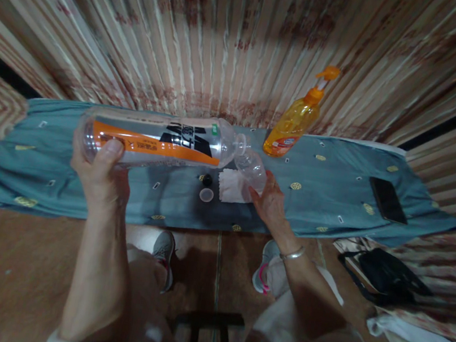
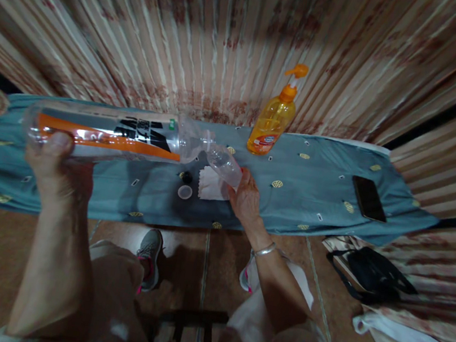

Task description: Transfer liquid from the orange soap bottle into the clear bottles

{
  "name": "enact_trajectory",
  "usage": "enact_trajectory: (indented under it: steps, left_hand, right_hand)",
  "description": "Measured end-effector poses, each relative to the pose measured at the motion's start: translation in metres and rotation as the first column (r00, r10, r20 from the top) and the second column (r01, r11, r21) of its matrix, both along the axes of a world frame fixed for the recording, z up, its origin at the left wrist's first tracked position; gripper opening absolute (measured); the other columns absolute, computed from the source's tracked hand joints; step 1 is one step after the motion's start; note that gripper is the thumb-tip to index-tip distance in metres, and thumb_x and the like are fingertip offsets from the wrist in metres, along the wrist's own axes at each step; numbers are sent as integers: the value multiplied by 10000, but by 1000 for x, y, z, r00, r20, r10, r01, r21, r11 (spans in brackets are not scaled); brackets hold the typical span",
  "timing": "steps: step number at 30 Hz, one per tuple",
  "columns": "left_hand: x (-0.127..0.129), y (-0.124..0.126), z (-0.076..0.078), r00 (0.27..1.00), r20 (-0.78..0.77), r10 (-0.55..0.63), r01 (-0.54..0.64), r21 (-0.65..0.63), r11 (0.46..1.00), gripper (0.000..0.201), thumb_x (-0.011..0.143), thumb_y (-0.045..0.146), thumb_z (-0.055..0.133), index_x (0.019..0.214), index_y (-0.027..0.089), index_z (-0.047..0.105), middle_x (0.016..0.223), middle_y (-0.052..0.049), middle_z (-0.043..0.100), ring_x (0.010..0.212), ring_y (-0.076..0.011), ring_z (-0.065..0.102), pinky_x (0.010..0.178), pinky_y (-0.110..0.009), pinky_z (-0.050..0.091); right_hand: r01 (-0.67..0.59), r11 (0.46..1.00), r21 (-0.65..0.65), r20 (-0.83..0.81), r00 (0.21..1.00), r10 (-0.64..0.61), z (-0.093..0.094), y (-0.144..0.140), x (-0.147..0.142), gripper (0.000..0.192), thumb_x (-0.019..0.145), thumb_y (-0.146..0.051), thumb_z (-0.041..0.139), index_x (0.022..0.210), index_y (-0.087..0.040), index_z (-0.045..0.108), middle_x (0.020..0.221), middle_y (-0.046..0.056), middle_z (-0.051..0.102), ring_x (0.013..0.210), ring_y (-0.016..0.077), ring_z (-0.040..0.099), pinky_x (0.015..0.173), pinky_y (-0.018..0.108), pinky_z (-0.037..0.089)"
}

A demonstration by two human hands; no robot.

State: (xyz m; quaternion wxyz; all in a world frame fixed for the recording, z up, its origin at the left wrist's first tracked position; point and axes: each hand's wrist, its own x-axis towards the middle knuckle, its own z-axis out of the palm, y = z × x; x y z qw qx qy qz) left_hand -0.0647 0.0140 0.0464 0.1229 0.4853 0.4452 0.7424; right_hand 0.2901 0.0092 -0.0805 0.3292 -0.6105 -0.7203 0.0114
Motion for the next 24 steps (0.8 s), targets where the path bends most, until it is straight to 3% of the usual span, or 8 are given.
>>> enact_trajectory:
  steps: [3,14,24]
  left_hand:
    - [1,-2,2,996,75,-53,52,15,999,744,452,710,832,1054,287,720,961,-2,658,892,-230,661,946,-481,573]
    - [7,-3,5,989,137,-51,44,55,997,683,420,672,865,950,266,724,911,6,653,845,-216,656,982,-505,562]
    - [3,0,0,992,92,-82,76,61,995,730,474,671,850,1051,252,698,926,4,631,883,-217,647,958,-497,561]
  right_hand:
    - [2,1000,-14,-1,1000,-2,0,0,0,603,928,-366,618,1448,-103,462,1285,250,693,1191,351,691,979,524,598]
    - [10,1000,-20,2,1000,-10,1,0,0,610,911,-356,634,1442,-105,469,1291,238,706,1169,346,704,986,520,603]
    - [14,1000,-11,11,1000,-14,2,0,-1,594,933,-373,617,1440,-103,464,1294,243,700,1183,335,702,991,504,594]
